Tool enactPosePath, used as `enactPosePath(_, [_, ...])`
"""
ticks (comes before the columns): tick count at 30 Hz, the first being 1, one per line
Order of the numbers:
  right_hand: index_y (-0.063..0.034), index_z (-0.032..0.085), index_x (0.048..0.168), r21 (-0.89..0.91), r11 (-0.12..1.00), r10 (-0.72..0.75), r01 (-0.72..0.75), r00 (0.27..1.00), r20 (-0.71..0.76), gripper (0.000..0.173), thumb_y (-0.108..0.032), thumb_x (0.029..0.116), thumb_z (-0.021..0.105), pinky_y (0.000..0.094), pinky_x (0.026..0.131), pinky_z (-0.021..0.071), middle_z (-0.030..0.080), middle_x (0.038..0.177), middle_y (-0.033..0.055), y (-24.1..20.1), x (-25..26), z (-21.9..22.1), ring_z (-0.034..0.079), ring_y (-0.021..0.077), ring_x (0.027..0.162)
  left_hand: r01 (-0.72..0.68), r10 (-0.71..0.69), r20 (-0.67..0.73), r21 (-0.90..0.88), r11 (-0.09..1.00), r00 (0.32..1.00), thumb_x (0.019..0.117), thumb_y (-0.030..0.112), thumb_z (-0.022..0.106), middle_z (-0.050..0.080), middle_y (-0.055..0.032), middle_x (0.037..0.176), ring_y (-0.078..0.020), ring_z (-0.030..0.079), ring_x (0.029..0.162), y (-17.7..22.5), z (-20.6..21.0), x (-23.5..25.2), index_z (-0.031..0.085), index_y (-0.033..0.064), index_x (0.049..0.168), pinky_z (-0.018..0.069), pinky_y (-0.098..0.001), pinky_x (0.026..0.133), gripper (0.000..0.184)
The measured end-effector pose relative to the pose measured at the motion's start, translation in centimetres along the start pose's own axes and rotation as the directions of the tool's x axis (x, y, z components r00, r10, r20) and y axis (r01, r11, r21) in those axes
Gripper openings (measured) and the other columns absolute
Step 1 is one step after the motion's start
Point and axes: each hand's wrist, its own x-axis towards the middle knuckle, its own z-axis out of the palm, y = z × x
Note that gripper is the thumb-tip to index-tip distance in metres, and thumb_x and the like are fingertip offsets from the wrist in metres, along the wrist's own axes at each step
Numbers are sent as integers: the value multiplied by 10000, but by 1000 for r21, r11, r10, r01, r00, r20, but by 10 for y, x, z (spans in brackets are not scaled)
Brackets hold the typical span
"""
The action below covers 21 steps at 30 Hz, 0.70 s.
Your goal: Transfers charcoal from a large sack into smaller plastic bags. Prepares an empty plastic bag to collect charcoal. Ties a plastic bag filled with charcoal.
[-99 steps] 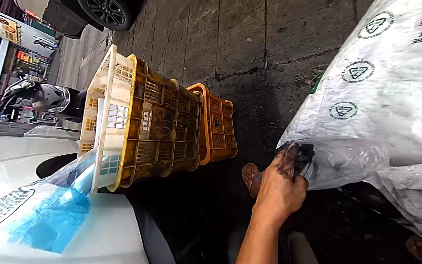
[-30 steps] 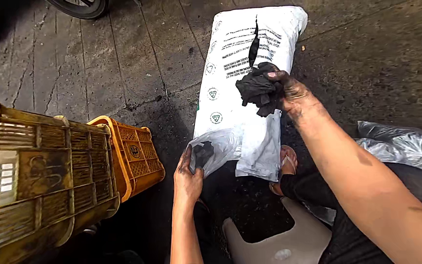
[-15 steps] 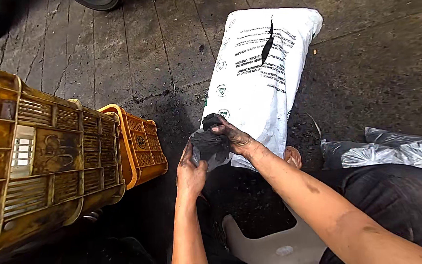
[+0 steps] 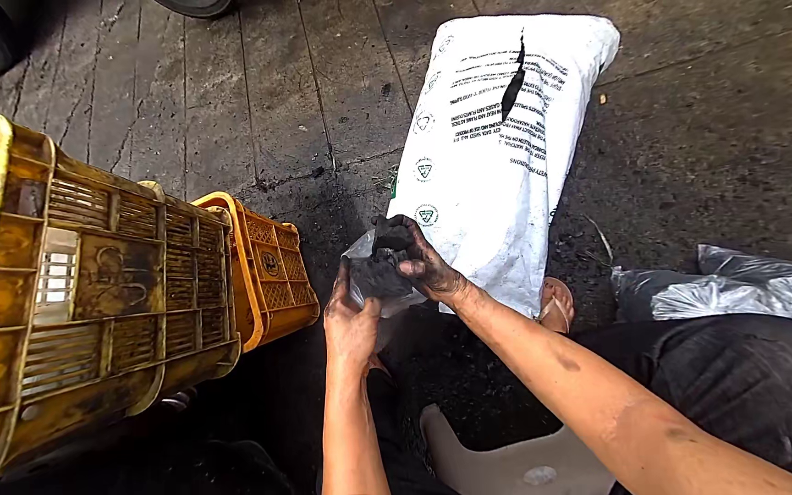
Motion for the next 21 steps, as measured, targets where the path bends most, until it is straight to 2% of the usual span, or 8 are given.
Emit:
enactPosePath(2, [-147, 391, 1382, -85, 995, 63, -58, 997, 50, 828, -433, 749, 842, 283, 926, 550, 609, 1278, -25, 0, -7, -6, 637, 63, 1081, 1, -1, 8, -23, 1000, 1000, 816, -93, 578, 502, -184, 1490, -56, 592, 1198, 0, -2, 0, 365, -53, 1530, 493, -197, 965, 746])
enactPosePath(6, [46, 566, 1313, -420, 885, 267, -200, 958, 106, 482, -214, 913, 637, 270, 1036, 477, 555, 1394, 142, -9, -3, -12, 564, 98, 1225, -19, 19, 15, 33, 999, 1000, 825, -102, 570, 414, -199, 1569, -101, 545, 1290, -2, -3, -1, 397, -62, 1514, 473, -228, 1005, 711])
enactPosePath(8, [13, 549, 1403, -638, 704, 456, -312, 888, 68, 403, -152, 1039, 501, 322, 1088, 435, 567, 1421, 166, -22, 5, -6, 553, 153, 1279, -28, 28, 4, 75, 997, 1000, 837, -107, 574, 384, -211, 1584, -124, 544, 1288, -3, -4, 0, 424, -67, 1496, 487, -244, 982, 677])
enactPosePath(11, [-36, 429, 1546, -897, 347, 616, -274, 788, -2, 458, -113, 1106, 329, 459, 1235, 250, 394, 1612, 183, -41, 21, 6, 354, 294, 1510, -22, 18, 25, 151, 988, 1000, 847, -82, 566, 397, -195, 1586, -126, 564, 1262, -3, -4, 0, 465, -43, 1483, 503, -261, 927, 644])
enactPosePath(13, [-66, 438, 1550, -954, 203, 593, -222, 803, -60, 463, -146, 1102, 355, 545, 1222, 253, 325, 1645, 201, -49, 29, 5, 308, 368, 1525, -8, 4, 21, 164, 986, 1000, 861, -90, 561, 424, -184, 1570, -130, 593, 1218, -2, -5, 1, 483, -31, 1474, 520, -268, 895, 621])
enactPosePath(16, [-97, 473, 1529, -973, 40, 554, -228, 815, -168, 463, -278, 1110, 395, 577, 1152, 355, 414, 1601, 162, -67, 37, 7, 448, 354, 1440, -28, 27, 9, 191, 981, 1000, 856, -100, 559, 451, -176, 1552, -120, 623, 1158, -1, -8, 1, 512, -27, 1453, 536, -266, 858, 603])
enactPosePath(19, [-83, 504, 1501, -972, -90, 538, -218, 810, -232, 478, -315, 1086, 448, 612, 1088, 404, 459, 1551, 198, -83, 33, 18, 503, 418, 1362, -103, 102, 23, 369, 924, 995, 848, -61, 578, 467, -175, 1549, -168, 562, 1317, -6, -10, 0, 537, -19, 1443, 490, -317, 1017, 598])
enactPosePath(21, [-72, 513, 1493, -981, -55, 579, -184, 795, -181, 474, -287, 1071, 497, 606, 1104, 390, 432, 1557, 232, -95, 26, 25, 463, 439, 1387, -133, 138, 24, 468, 874, 990, 845, -56, 598, 482, -190, 1537, -219, 507, 1392, -8, -11, -1, 544, -31, 1434, 409, -373, 1120, 592])
